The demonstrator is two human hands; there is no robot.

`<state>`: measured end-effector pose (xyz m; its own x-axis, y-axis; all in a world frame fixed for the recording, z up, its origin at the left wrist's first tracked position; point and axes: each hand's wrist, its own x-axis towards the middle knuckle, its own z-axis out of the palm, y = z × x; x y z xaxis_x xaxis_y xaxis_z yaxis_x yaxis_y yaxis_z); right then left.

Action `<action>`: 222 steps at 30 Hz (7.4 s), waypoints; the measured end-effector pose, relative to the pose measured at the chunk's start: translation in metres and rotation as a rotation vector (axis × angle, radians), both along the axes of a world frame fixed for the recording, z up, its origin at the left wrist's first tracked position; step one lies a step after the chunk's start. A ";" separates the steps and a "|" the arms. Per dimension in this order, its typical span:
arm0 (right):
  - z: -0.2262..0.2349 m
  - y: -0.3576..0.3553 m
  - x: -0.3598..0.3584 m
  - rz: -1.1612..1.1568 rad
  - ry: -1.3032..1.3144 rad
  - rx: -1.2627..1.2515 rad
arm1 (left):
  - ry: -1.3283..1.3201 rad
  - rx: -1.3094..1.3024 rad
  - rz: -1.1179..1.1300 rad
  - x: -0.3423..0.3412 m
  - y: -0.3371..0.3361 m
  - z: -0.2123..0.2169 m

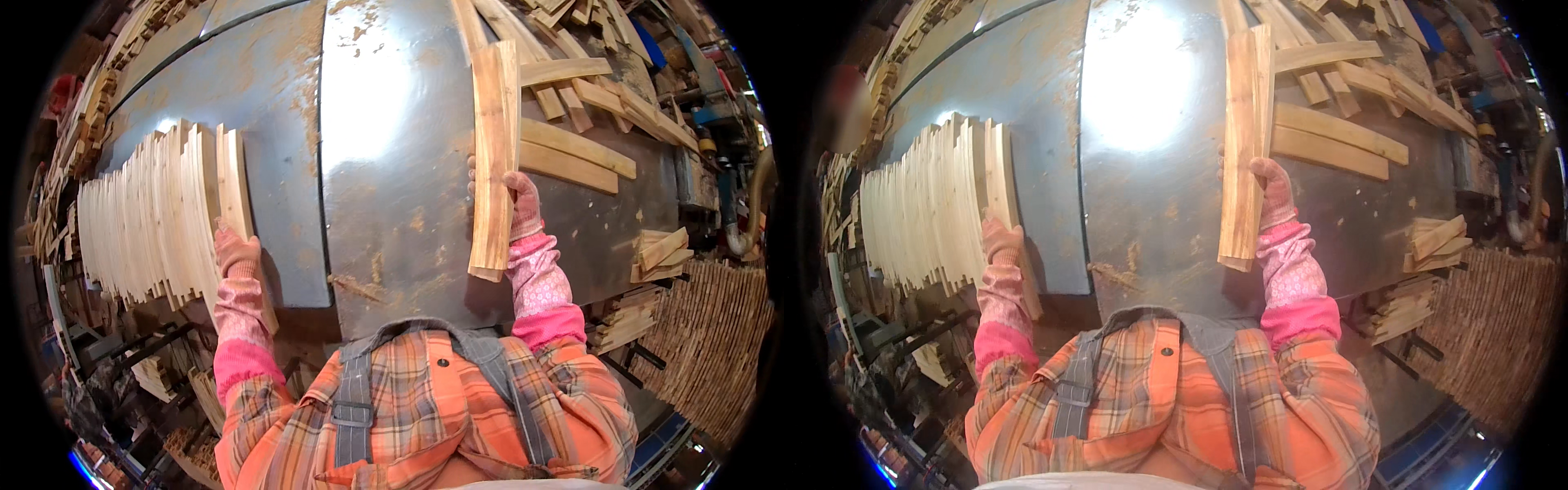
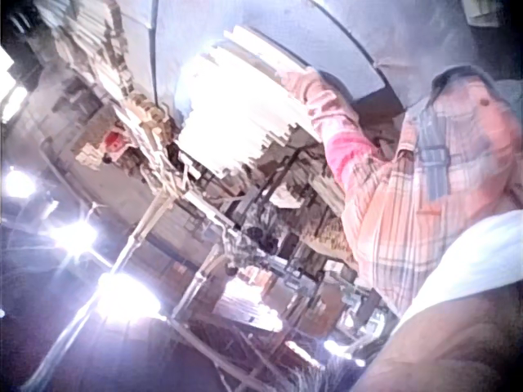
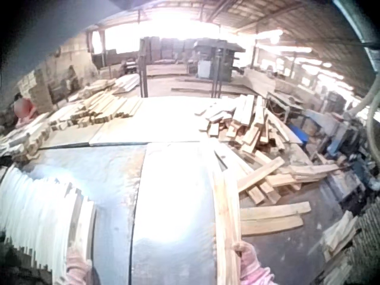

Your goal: The person picks up thin wooden planks from a pile on a metal table and stacks them into a neat, vertical arrangement. The person handles the planks one by one or in small groups, aligning them carefully to form a uniform stack.

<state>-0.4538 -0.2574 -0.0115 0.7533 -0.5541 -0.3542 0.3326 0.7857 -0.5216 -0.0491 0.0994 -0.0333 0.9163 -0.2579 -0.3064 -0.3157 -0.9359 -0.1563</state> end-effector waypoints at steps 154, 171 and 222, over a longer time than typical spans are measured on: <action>-0.060 0.008 0.156 0.500 1.188 -1.074 | 0.741 -0.818 -0.116 -0.089 -0.222 -0.046; 0.170 -0.048 0.181 -0.221 0.649 -1.414 | 0.317 -1.697 -0.751 -0.076 -0.274 0.168; -0.036 0.026 0.202 0.477 1.234 -1.040 | -0.074 -0.419 -0.478 -0.049 -0.035 -0.068</action>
